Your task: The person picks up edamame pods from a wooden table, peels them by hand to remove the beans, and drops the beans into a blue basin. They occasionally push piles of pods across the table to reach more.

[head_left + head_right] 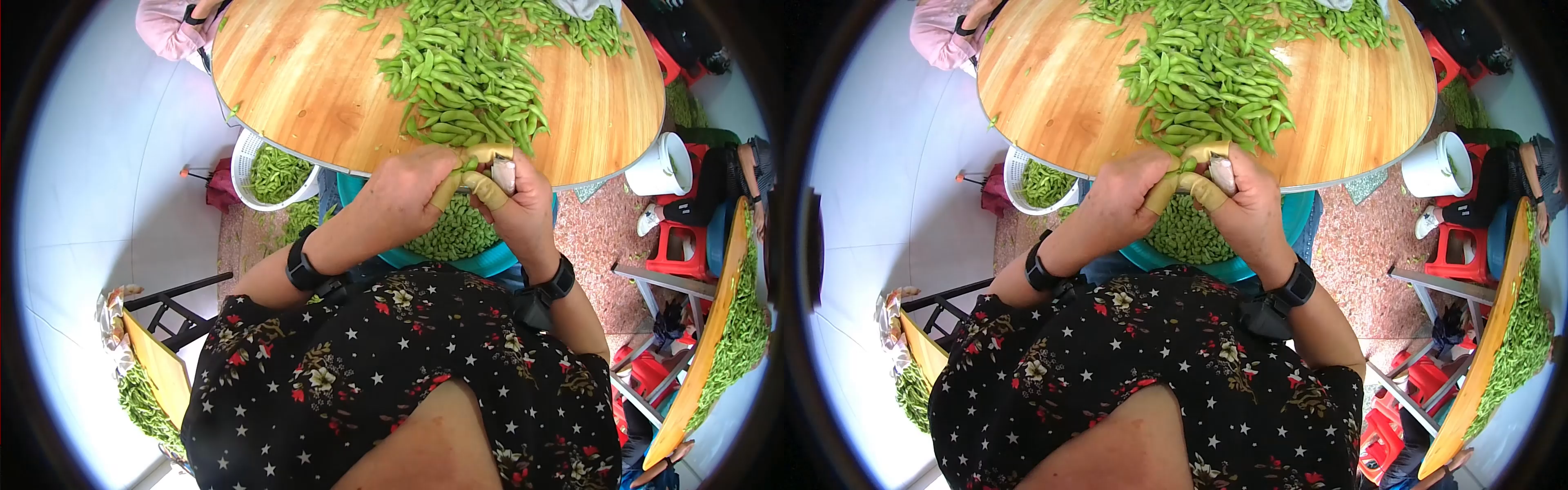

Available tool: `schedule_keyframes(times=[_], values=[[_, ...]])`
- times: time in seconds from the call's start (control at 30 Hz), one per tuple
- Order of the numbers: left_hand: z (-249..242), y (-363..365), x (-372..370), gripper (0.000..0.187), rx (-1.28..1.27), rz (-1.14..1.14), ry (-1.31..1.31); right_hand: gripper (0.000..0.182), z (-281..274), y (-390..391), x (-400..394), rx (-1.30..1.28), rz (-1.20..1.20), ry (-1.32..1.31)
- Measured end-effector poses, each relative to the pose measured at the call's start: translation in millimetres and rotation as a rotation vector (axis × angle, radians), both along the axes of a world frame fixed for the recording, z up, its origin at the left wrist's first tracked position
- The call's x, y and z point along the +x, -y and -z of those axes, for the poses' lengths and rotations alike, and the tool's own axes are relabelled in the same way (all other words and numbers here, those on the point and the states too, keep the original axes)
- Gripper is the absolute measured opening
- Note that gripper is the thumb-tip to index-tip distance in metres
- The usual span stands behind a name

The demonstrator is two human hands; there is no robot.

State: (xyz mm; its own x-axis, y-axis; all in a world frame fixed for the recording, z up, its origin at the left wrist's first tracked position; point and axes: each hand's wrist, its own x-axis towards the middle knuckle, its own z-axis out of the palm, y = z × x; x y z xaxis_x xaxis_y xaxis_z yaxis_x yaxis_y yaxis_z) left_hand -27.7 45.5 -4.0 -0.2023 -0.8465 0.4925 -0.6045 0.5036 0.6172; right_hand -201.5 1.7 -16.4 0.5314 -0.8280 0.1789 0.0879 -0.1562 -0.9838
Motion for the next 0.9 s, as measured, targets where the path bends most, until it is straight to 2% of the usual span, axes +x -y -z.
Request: schedule_keyframes(times=[0.07,0.13,0.17,0.23,0.37,0.43,0.47,0.53,0.63,0.67,0.7,0.77,0.83,0.9], values=[[-0.6,-0.5,1.0,0.007,-0.018,0.003,0.007,0.017,-1.0,1.6,-0.2,0.008,0.004,0.033],[-2.0,-4.2,3.1,0.008,0.055,0.041,0.055,0.015,-1.9,5.7,-5.6,0.303,-0.124,0.043],[-2.8,-6.0,4.1,0.008,0.055,0.04,0.054,0.015,-0.3,6.8,-5.0,0.303,-0.124,0.043],[-6.0,-9.2,5.9,0.01,0.145,0.013,0.151,0.014,3.6,9.6,-3.7,0.635,-0.149,0.153],[-12.7,-17.1,10.3,0.017,0.19,-0.072,0.308,0.013,2.8,10.2,0.0,0.652,-0.154,0.145],[-12.4,-17.0,10.2,0.029,0.258,-0.078,0.154,0.015,0.2,10.8,-1.6,0.484,-0.142,0.017],[-11.7,-16.1,8.5,0.029,0.257,-0.077,0.154,0.015,-1.0,10.3,-2.2,0.483,-0.141,0.018],[-10.5,-11.9,4.7,0.039,0.238,0.011,0.002,0.019,-4.2,10.6,-2.7,0.315,-0.12,-0.133],[1.6,-6.1,7.0,0.042,0.074,0.094,0.155,0.022,-1.7,12.2,-5.9,0.282,-0.154,-0.176],[1.9,-7.2,3.4,0.036,0.025,0.085,0.059,0.022,-6.5,12.8,-8.7,0.465,-0.217,-0.144],[0.2,-6.5,3.9,0.036,0.009,0.081,0.065,0.022,-5.2,13.1,-8.0,0.448,-0.22,-0.141],[1.2,-5.3,4.7,0.032,0.026,0.063,-0.01,0.021,2.4,11.2,-6.6,0.588,-0.215,0.06],[4.2,-7.0,5.8,0.029,0.059,0.04,0.01,0.02,2.0,6.3,-4.2,0.569,-0.199,0.026],[3.6,-10.7,4.5,0.029,0.191,0.024,0.201,0.021,5.9,3.4,-1.2,0.719,-0.203,0.14]])
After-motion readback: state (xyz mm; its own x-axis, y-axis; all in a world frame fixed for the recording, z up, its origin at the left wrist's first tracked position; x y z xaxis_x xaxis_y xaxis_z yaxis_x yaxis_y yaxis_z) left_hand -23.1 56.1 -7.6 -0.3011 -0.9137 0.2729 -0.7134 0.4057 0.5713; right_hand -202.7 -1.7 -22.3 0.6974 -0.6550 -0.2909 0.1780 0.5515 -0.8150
